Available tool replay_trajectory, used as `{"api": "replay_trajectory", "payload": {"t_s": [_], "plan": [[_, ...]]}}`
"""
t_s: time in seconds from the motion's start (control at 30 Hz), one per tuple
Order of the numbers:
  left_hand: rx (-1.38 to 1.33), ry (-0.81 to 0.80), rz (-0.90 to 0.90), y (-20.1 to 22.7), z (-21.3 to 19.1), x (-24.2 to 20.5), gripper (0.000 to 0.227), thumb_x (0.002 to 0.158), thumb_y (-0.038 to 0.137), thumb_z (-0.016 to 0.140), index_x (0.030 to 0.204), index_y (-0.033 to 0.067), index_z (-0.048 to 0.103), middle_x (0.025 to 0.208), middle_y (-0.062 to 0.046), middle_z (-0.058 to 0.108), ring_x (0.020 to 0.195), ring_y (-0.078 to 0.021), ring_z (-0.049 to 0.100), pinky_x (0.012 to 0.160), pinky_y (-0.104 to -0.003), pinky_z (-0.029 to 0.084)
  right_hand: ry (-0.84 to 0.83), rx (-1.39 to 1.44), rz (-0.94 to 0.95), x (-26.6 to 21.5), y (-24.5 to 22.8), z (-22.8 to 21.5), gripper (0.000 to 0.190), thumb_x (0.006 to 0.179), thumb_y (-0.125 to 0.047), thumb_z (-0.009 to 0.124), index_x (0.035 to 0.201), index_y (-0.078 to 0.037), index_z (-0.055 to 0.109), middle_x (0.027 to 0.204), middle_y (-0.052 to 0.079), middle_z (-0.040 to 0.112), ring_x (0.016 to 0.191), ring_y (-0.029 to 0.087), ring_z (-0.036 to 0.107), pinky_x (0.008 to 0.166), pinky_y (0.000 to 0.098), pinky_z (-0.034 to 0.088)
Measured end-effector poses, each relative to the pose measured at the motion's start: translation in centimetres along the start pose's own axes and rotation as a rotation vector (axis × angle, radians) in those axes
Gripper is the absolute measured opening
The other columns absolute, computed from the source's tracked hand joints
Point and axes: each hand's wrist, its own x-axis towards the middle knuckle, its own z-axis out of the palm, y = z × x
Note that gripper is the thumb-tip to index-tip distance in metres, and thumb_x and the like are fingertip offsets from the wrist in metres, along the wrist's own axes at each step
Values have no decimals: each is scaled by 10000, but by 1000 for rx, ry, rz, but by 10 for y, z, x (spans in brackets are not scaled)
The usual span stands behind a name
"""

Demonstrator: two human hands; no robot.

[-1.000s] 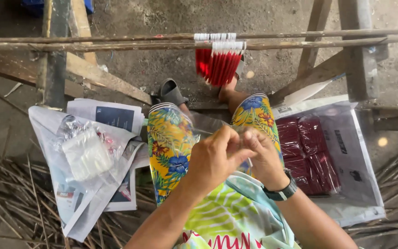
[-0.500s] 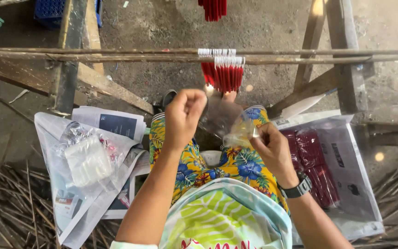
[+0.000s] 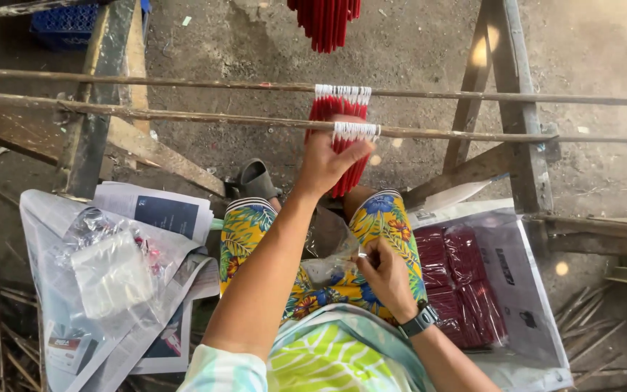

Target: The person assembles bunches of red incense sticks, secures them with white bands, and places the finished bundles into a plastic bag and then into a storage container.

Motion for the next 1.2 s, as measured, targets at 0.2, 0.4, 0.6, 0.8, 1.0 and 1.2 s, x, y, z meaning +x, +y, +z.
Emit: {"api": "replay_trajectory", "payload": {"t_s": [0.2,0.4,0.6,0.8,1.0,1.2], "plan": [[-306,-406,-192,-12,1,17,147,717,198,709,710,94,605,605,-29,608,572,-96,586,576,-238,495,43,153,-11,0,-19,2,110,805,-156,565,803,-51,531,544,100,528,475,151,465,438,267,349],[-192,-453,-401,23,-29,0,116,718,93,673,784,38,595,577,-82,595,516,-120,587,536,-256,502,65,227,10,6,-13,-5,162,851,-157,516,903,-4,514,616,132,571,521,180,517,469,274,391],[-434,-269,-618,65,-26,-31,204,670,44,693,816,-11,562,589,-148,583,500,-216,621,504,-318,528,92,100,-116,1,-29,0,219,853,-107,466,1066,-55,469,488,126,514,423,190,503,450,276,375],[-714,-33,-664,53,3,-57,329,702,69,666,973,-1,494,637,-105,543,551,-194,579,556,-353,515,87,182,-177,8,-29,7,226,852,-66,414,1015,-49,570,463,72,513,386,136,493,435,242,399],[-644,45,-548,34,8,-59,303,742,61,648,985,-19,486,607,-114,549,544,-192,576,550,-330,502,23,354,-11,6,-39,12,228,867,-95,403,940,-10,601,520,137,554,422,163,551,411,265,464],[-539,111,-438,25,12,-60,258,755,69,633,965,13,495,632,-94,565,569,-163,587,572,-302,499,-68,458,170,4,-44,14,293,900,-185,369,896,-4,599,537,114,585,446,148,586,410,223,462]]}}
